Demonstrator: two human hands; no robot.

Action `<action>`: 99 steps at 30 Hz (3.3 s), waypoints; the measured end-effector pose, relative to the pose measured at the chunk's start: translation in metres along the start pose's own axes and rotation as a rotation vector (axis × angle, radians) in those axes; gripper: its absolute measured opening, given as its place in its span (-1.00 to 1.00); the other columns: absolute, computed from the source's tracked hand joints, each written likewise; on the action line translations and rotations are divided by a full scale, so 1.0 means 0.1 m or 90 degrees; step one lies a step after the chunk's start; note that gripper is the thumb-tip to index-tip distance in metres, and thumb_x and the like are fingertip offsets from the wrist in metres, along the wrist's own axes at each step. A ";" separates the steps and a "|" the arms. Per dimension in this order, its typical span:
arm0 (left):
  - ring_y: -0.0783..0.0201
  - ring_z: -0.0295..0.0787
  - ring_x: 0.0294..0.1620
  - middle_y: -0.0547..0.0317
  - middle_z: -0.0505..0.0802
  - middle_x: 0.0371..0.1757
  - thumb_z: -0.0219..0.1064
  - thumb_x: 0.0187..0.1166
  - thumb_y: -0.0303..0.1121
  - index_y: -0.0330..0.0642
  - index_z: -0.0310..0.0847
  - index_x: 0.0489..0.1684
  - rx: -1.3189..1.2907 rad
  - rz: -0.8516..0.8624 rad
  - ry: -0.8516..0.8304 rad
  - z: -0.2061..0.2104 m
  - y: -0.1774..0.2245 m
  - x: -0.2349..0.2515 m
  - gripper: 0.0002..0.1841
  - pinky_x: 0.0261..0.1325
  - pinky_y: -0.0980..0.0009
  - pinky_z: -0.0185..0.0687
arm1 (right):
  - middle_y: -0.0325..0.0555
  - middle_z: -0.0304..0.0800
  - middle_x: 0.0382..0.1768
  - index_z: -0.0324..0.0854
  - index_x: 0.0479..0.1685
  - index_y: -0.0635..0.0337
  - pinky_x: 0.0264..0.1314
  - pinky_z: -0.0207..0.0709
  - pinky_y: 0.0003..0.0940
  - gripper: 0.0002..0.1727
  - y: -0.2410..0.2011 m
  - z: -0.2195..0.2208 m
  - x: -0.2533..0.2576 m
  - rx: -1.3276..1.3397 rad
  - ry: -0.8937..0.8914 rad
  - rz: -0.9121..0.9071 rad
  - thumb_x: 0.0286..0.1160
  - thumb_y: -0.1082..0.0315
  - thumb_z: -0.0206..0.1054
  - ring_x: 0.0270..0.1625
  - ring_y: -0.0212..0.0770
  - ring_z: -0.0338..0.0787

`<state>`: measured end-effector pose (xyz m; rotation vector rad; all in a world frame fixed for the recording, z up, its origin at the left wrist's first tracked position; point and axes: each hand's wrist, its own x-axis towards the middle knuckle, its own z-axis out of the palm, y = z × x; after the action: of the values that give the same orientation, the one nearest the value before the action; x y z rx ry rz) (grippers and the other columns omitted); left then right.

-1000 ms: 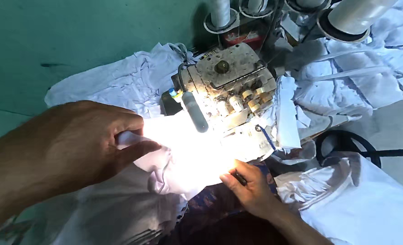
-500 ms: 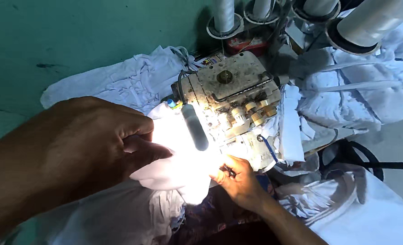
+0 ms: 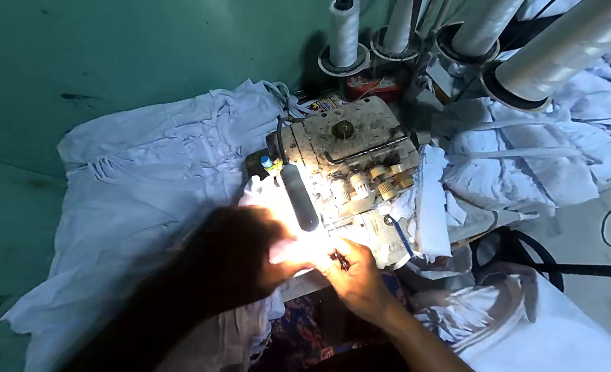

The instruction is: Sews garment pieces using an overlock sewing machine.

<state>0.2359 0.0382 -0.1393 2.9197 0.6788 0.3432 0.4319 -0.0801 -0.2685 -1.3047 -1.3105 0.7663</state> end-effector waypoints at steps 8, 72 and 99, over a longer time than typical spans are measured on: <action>0.02 0.70 -0.45 0.07 0.66 -0.57 0.08 0.53 0.39 -0.12 0.54 -0.71 0.157 -0.022 0.016 0.52 -0.07 -0.29 -0.29 -0.53 0.14 0.49 | -0.30 0.59 -0.50 0.63 -0.45 0.15 -0.42 0.45 -0.64 -0.71 0.01 0.02 -0.16 0.011 0.047 -0.044 0.63 0.20 0.36 -0.45 -0.53 0.55; 0.36 0.84 0.05 0.18 0.92 -0.07 0.42 0.59 -0.03 -0.08 0.88 -0.25 -0.042 -0.204 0.246 -0.04 -0.19 -2.17 -0.69 0.15 0.39 0.74 | -0.28 0.79 -0.51 0.85 -0.45 0.02 -0.31 0.59 -0.31 -0.56 -0.09 -0.12 0.11 -0.361 -0.151 -0.183 0.54 -0.12 0.34 -0.41 -0.40 0.72; 0.44 0.77 -0.40 0.33 0.87 -0.26 0.42 0.64 -0.29 -0.05 0.77 -0.05 -0.492 -0.358 0.503 -0.16 -0.06 -0.21 -0.89 -0.30 0.44 0.77 | -0.38 0.80 -0.53 0.83 -0.32 0.02 -0.36 0.66 -0.44 -0.76 -0.12 0.22 -0.22 -0.194 0.042 0.039 0.37 0.05 0.47 -0.47 -0.51 0.74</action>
<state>0.2109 0.0348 -0.1286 1.7182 1.0875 1.3354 0.4037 -0.0982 -0.2666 -1.6039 -1.3771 0.5749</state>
